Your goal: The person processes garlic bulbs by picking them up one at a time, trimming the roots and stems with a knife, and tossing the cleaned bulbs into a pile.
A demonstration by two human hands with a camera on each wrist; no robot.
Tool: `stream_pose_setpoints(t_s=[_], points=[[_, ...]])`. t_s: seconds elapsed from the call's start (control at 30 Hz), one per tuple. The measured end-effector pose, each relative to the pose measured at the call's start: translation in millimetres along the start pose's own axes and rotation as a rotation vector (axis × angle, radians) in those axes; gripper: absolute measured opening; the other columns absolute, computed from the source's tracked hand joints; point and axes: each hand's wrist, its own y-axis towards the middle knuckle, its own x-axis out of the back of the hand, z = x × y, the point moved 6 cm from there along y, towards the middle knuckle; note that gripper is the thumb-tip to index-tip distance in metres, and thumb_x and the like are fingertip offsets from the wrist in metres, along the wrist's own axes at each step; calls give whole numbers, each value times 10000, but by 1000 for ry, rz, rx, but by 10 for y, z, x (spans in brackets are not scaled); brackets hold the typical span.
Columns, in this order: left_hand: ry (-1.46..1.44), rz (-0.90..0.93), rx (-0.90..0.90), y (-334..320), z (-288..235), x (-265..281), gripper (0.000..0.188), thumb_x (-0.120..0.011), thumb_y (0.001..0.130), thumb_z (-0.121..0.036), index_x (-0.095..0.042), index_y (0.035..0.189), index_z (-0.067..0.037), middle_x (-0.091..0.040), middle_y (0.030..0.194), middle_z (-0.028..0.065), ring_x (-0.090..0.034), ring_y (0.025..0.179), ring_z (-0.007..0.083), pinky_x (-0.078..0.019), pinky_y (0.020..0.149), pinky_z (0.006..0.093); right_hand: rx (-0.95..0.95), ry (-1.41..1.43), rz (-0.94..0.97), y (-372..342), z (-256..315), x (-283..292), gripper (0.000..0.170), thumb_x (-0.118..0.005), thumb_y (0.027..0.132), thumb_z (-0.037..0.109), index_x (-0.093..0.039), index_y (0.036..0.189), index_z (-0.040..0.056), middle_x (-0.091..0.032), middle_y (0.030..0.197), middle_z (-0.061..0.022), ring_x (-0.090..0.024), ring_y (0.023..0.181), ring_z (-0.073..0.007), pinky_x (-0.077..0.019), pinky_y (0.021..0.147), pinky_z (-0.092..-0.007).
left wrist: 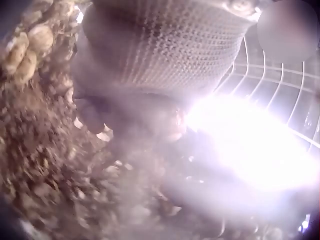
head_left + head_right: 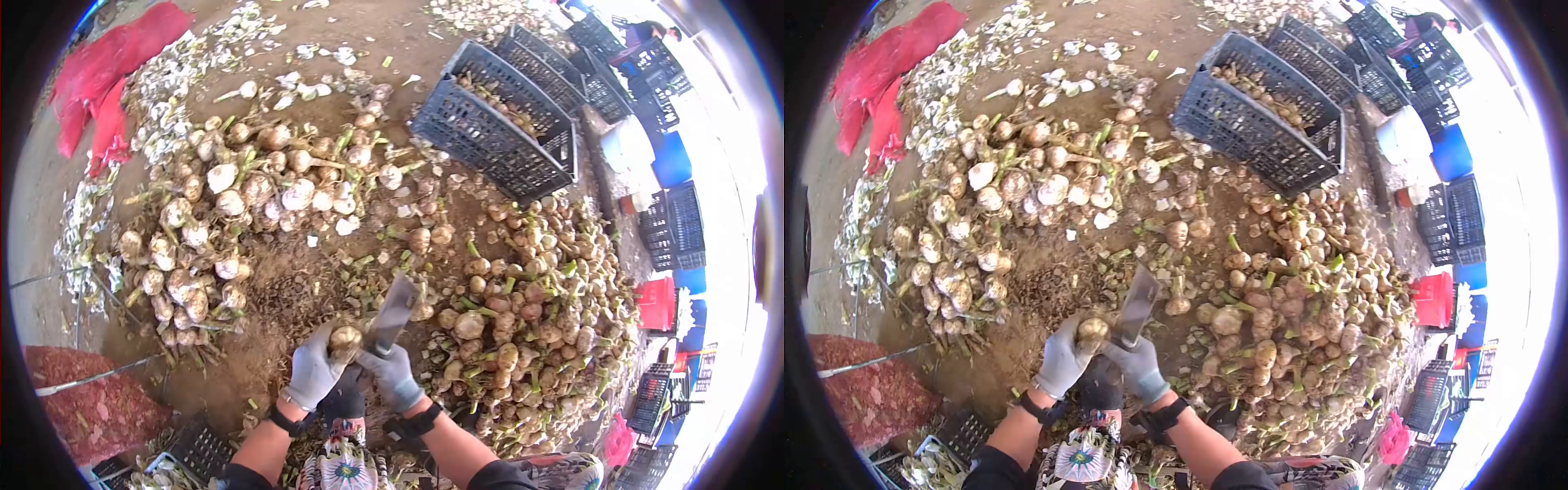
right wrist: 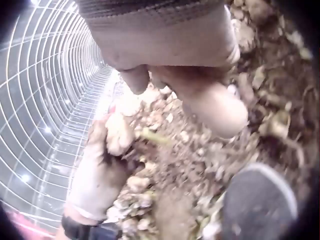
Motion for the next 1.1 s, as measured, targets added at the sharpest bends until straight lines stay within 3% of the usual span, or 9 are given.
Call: stream_pose_setpoints(t_s=[0.1, 0.23, 0.3, 0.4, 0.57, 0.77, 0.83, 0.9, 1.1], points=[[207, -11, -39, -154, -117, 64, 547, -757, 876, -310, -532, 1264, 3, -625, 1169, 185, -645, 1034, 275, -533, 847, 365, -70, 205, -64, -5, -73, -80, 252, -709, 927, 117, -688, 1150, 2, -683, 968, 11, -603, 796, -82, -498, 695, -247], [-637, 80, 325, -293, 154, -120, 552, -729, 811, 15, -504, 1313, -32, -612, 1176, 40, -604, 1024, 133, -520, 884, 288, -183, 182, 8, 5, -184, -171, 288, -727, 916, 130, -675, 1159, -15, -679, 996, -10, -607, 836, -88, -504, 728, -250], [-812, 95, 464, -331, 214, -142, 556, -723, 809, 26, -507, 1316, -41, -617, 1168, 43, -608, 1017, 135, -520, 878, 286, -200, 111, 25, 81, -223, -157, 338, -738, 911, 146, -664, 1200, -14, -680, 1021, -2, -620, 877, -97, -511, 785, -247], [-615, 89, 407, -293, 231, -105, 560, -714, 809, 37, -503, 1323, -32, -628, 1174, 53, -622, 1030, 147, -527, 881, 299, 333, -367, 39, 169, 157, -232, 368, -760, 893, 172, -670, 1213, 13, -689, 965, 45, -613, 875, -74, -506, 815, -232], [-428, 59, 301, -135, 137, -20, 594, -840, 752, -93, -554, 1267, -19, -670, 1135, 72, -643, 1016, 155, -522, 909, 310, -30, -196, -157, 310, 31, 74, 267, -755, 860, 126, -702, 1101, 23, -695, 932, -11, -588, 825, -85, -517, 767, -272], [-393, 143, 398, -255, 266, 58, 517, -756, 813, -41, -550, 1285, -3, -660, 1164, 105, -631, 1059, 186, -524, 933, 347, 464, -1033, -35, -218, 515, -126, 260, -745, 782, 121, -706, 1037, 86, -689, 868, -116, -665, 734, -266, -521, 646, -340], [-864, 229, 230, -421, 539, -158, 576, -708, 839, 36, -478, 1365, -1, -637, 1215, 130, -624, 1126, 223, -530, 995, 386, 540, -1237, 73, -281, 504, -248, 298, -741, 759, 126, -691, 1051, 97, -672, 873, -136, -669, 754, -326, -526, 644, -372], [-1304, 75, 543, -597, 692, -242, 732, -724, 831, 58, -348, 1451, -45, -609, 1265, 126, -634, 1122, 187, -540, 985, 340, 592, -1347, 72, -248, 534, -313, 353, -721, 719, 125, -657, 1067, 112, -649, 862, -111, -660, 791, -348, -527, 664, -427], [-852, 89, 375, -475, 631, -136, 781, -710, 823, 89, -304, 1479, -30, -580, 1291, 95, -588, 1175, 176, -536, 981, 326, 439, -1427, 165, -230, 473, -407, 423, -747, 698, 188, -622, 1098, 136, -654, 892, -83, -674, 850, -301, -529, 710, -419]])
